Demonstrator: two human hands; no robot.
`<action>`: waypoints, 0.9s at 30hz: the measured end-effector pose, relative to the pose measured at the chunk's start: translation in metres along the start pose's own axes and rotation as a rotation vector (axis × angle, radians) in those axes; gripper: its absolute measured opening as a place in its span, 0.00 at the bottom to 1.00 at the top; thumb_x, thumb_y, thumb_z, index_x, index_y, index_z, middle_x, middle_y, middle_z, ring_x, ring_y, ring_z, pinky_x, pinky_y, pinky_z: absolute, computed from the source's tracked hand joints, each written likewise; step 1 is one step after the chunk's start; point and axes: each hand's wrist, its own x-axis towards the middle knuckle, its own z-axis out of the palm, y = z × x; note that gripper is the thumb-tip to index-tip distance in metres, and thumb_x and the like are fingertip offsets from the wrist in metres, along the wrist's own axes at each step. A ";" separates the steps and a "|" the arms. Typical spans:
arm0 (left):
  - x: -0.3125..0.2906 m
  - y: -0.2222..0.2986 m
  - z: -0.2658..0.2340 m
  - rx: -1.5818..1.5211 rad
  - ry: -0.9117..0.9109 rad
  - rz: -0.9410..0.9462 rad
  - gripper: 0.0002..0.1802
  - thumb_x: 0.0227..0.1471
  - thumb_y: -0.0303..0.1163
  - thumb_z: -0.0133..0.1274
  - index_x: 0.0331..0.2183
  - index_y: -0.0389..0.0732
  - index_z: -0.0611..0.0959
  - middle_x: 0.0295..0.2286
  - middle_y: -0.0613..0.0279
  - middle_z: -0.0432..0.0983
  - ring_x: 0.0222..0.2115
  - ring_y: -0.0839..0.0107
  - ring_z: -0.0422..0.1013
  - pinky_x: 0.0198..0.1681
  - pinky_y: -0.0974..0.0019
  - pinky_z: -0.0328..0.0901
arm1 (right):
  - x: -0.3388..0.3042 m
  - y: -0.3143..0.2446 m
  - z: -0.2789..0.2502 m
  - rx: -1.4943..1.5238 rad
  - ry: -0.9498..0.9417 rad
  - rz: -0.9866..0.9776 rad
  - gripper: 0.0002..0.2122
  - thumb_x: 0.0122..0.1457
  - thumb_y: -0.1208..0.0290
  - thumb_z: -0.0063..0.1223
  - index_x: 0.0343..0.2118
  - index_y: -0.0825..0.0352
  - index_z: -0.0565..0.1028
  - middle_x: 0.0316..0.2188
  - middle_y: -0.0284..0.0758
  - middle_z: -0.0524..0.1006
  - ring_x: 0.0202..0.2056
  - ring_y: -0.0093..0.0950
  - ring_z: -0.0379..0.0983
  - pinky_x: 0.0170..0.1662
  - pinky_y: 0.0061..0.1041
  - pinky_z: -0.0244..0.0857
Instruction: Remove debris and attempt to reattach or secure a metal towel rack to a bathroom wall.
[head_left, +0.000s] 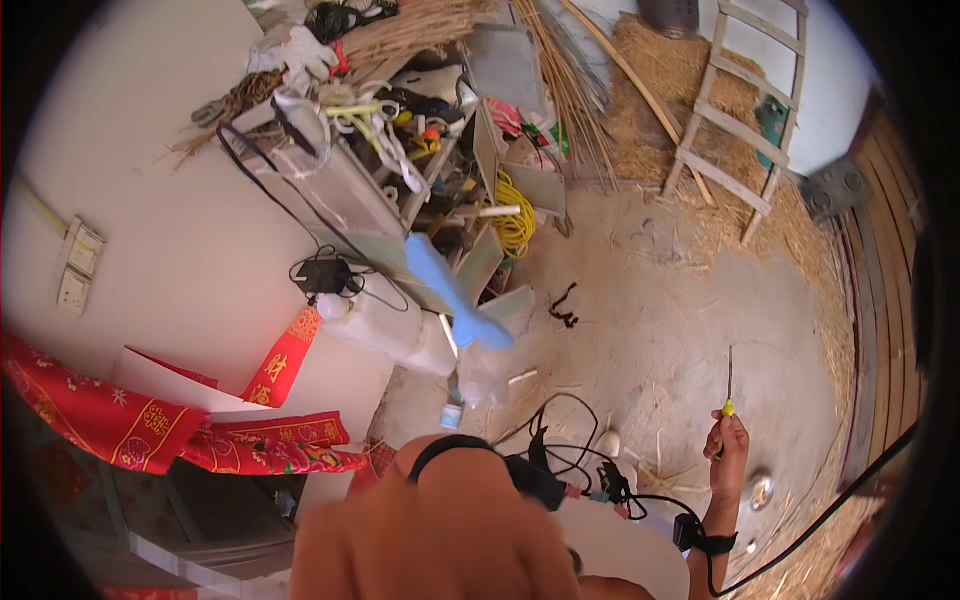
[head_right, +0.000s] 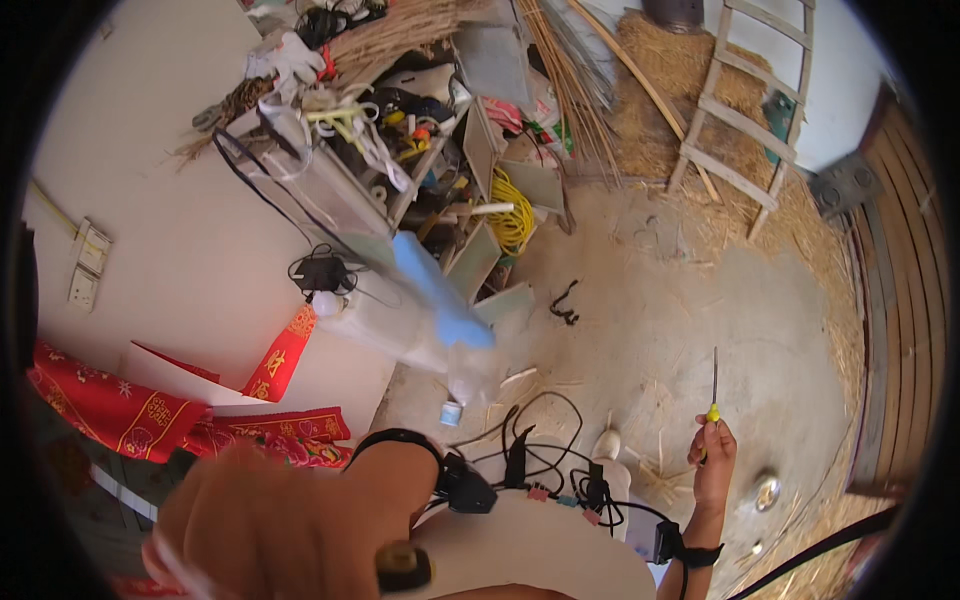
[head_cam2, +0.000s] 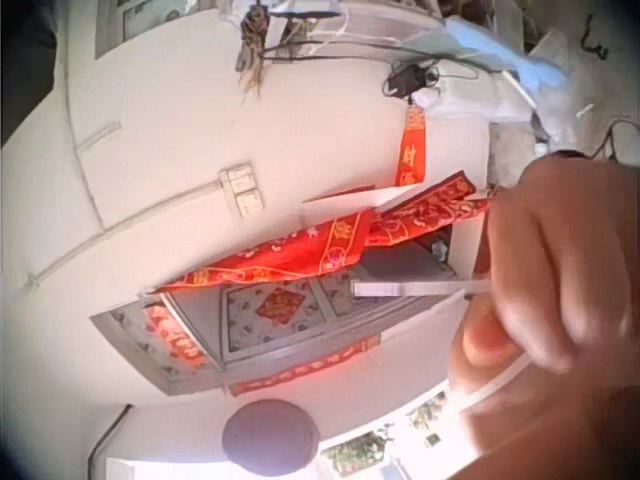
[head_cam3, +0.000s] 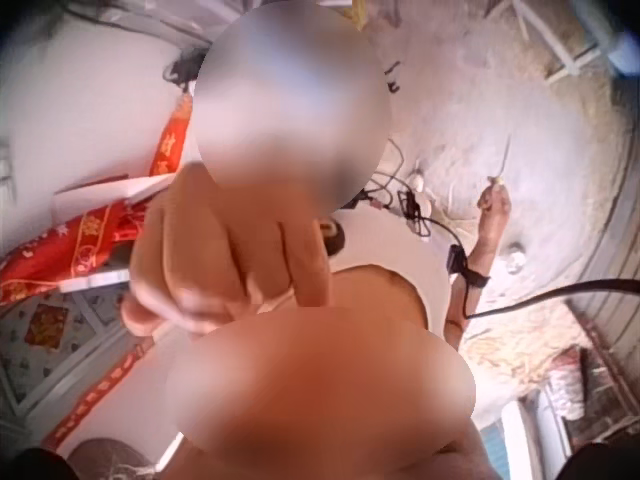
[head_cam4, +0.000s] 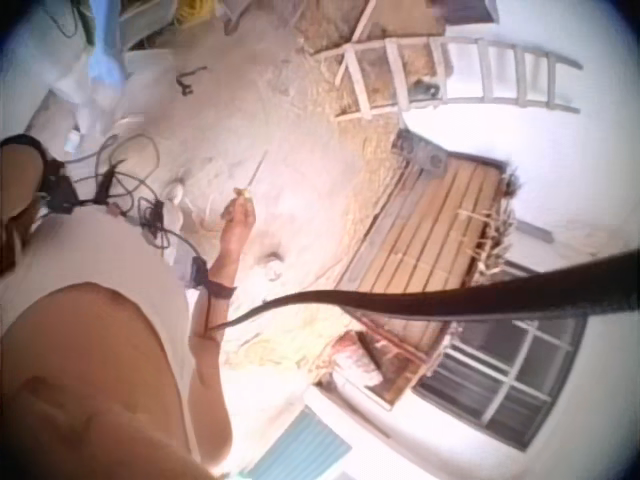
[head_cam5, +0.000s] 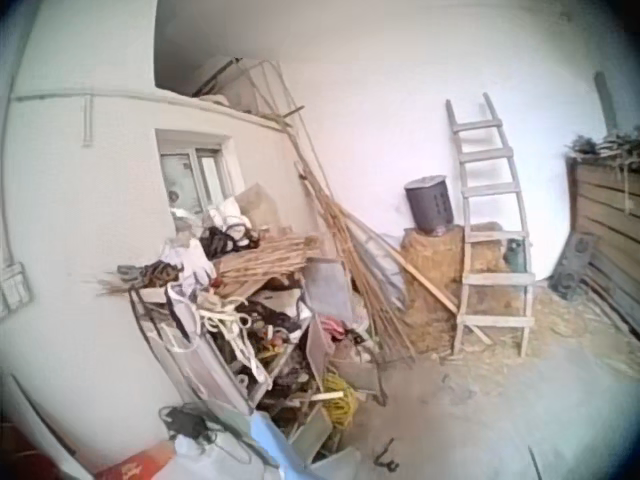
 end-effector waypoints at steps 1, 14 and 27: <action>0.004 -0.009 -0.009 0.034 0.211 -0.034 0.16 0.50 0.38 0.37 0.15 0.44 0.66 0.10 0.65 0.59 0.08 0.80 0.56 0.12 0.72 0.55 | 0.021 -0.023 0.002 0.003 -0.035 -0.007 0.11 0.54 0.66 0.43 0.33 0.69 0.68 0.14 0.23 0.60 0.13 0.13 0.53 0.16 0.11 0.47; -0.099 -0.124 -0.216 0.357 1.404 -0.827 0.27 0.50 0.25 0.42 0.51 0.43 0.53 0.26 0.59 0.64 0.19 0.74 0.63 0.22 0.72 0.63 | 0.259 -0.152 0.124 -0.282 -0.899 -0.104 0.19 0.51 0.78 0.43 0.47 0.68 0.60 0.26 0.28 0.64 0.24 0.16 0.61 0.27 0.15 0.57; -0.082 -0.131 -0.314 0.831 1.676 -0.804 0.22 0.52 0.47 0.40 0.36 0.37 0.74 0.18 0.71 0.63 0.19 0.81 0.61 0.22 0.79 0.58 | 0.362 -0.159 0.316 -0.497 -1.571 -0.577 0.14 0.50 0.75 0.48 0.39 0.69 0.61 0.35 0.34 0.67 0.35 0.22 0.64 0.37 0.21 0.60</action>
